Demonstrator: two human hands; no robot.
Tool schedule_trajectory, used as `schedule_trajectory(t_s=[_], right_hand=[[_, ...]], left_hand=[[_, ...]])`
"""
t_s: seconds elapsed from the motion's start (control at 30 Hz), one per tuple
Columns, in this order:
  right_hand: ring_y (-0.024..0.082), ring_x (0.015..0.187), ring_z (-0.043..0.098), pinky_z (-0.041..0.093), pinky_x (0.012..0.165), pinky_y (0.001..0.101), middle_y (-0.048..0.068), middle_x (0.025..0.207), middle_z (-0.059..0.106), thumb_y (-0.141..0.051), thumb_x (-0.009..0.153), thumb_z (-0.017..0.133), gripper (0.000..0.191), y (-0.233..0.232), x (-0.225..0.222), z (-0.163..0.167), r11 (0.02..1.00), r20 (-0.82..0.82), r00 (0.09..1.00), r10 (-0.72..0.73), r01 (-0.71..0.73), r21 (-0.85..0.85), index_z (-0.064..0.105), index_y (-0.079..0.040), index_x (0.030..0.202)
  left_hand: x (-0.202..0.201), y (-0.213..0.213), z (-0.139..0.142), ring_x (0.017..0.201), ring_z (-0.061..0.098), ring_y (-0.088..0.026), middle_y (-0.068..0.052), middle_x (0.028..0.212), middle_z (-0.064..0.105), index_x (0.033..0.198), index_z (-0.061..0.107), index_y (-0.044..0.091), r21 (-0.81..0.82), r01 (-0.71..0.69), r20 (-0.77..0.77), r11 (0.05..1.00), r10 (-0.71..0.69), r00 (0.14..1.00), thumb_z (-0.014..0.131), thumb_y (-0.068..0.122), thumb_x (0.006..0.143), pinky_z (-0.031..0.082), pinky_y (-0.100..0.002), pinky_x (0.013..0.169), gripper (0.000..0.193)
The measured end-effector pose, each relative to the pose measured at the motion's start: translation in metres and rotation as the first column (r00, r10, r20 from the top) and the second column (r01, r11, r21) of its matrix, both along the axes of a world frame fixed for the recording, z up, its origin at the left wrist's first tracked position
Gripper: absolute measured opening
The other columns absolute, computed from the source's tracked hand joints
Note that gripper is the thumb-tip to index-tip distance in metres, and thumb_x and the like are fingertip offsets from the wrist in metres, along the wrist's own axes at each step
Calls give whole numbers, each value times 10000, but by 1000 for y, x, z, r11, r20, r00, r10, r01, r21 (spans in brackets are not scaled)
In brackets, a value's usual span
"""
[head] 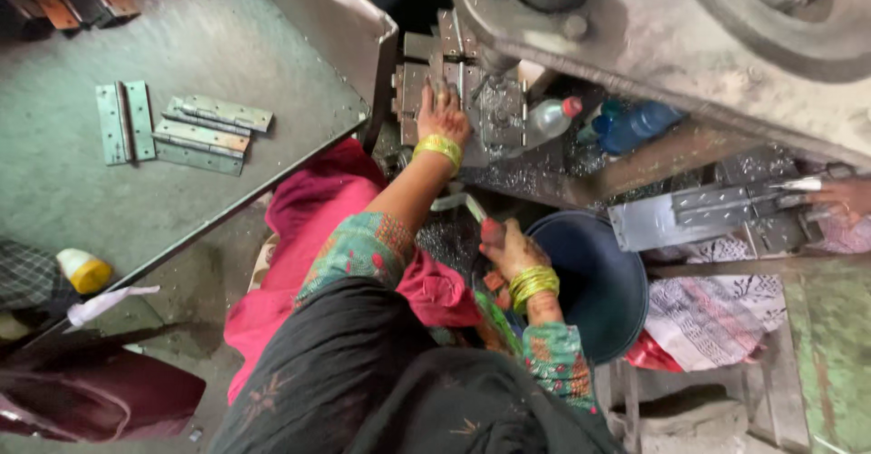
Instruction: The person operates a manual punching machine to create holes in metal hinge plates. They place each plate under the press, pull the lever to activate the punch, and then move the finished piece to a pile on the table.
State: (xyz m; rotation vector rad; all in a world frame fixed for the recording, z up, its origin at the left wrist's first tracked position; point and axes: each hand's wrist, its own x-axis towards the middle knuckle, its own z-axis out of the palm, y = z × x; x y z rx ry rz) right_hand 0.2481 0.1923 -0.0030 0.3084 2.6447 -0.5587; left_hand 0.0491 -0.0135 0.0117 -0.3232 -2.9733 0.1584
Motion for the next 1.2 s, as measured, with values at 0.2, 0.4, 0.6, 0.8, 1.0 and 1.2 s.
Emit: schedule_trajectory(t_s=[0.2, 0.4, 0.6, 0.8, 1.0, 1.2], right_hand=[[439, 1057, 680, 531, 873, 525, 246, 1097, 718, -521, 829, 763, 753, -51, 37, -20, 986, -179, 977, -116, 135, 98, 497, -125, 1411], [408, 1060, 716, 558, 869, 510, 193, 1114, 755, -508, 798, 774, 659, -14, 25, -28, 994, -27, 994, -107, 107, 17, 579, -113, 1288], [461, 1084, 644, 518, 868, 528, 248, 1145, 696, -463, 800, 802, 732, -39, 36, -54, 993, -278, 955, -104, 82, -88, 511, -128, 1381], [400, 970, 783, 601, 845, 489, 205, 1062, 783, -534, 814, 710, 747, -24, 21, -13, 980, 142, 971, -193, 185, 70, 465, -175, 1422], [477, 974, 675, 536, 792, 550, 255, 1061, 715, -493, 816, 796, 742, -28, 39, -64, 994, -297, 949, -103, 84, -76, 484, -148, 1395], [453, 1029, 673, 536, 819, 537, 227, 1130, 714, -434, 787, 826, 738, -25, 38, -59, 999, -289, 956, -40, 40, -6, 486, -146, 1375]], left_hand=[[-15, 1, -8, 1569, 69, -313, -59, 1686, 194, 1419, 547, 99, 381, 10, 266, 925, -120, 957, 246, 241, 1008, 35, -604, 1235, 529], [-22, 2, -17, 1583, 89, -275, -66, 1706, 189, 1554, 348, 52, 170, -27, 223, 985, -12, 975, 245, 194, 999, 46, -567, 1243, 582], [-30, 5, -18, 1563, 88, -251, -65, 1694, 140, 1609, 193, 108, -38, 11, 262, 999, -1, 965, 206, 203, 991, 54, -576, 1230, 625], [-43, 4, -9, 1563, 90, -295, -22, 1695, 106, 1588, 247, 99, -68, 51, 252, 996, -32, 967, 158, 253, 1015, -2, -569, 1235, 599], [-52, 2, 1, 1583, 97, -284, -63, 1694, 209, 1588, 289, 44, -20, -12, 257, 1000, 16, 966, 161, 269, 1041, -18, -569, 1249, 605], [-30, -6, 8, 1583, 103, -284, -65, 1697, 246, 1599, 369, 46, 164, -62, 159, 984, 35, 987, 235, 225, 1034, -31, -560, 1285, 608]])
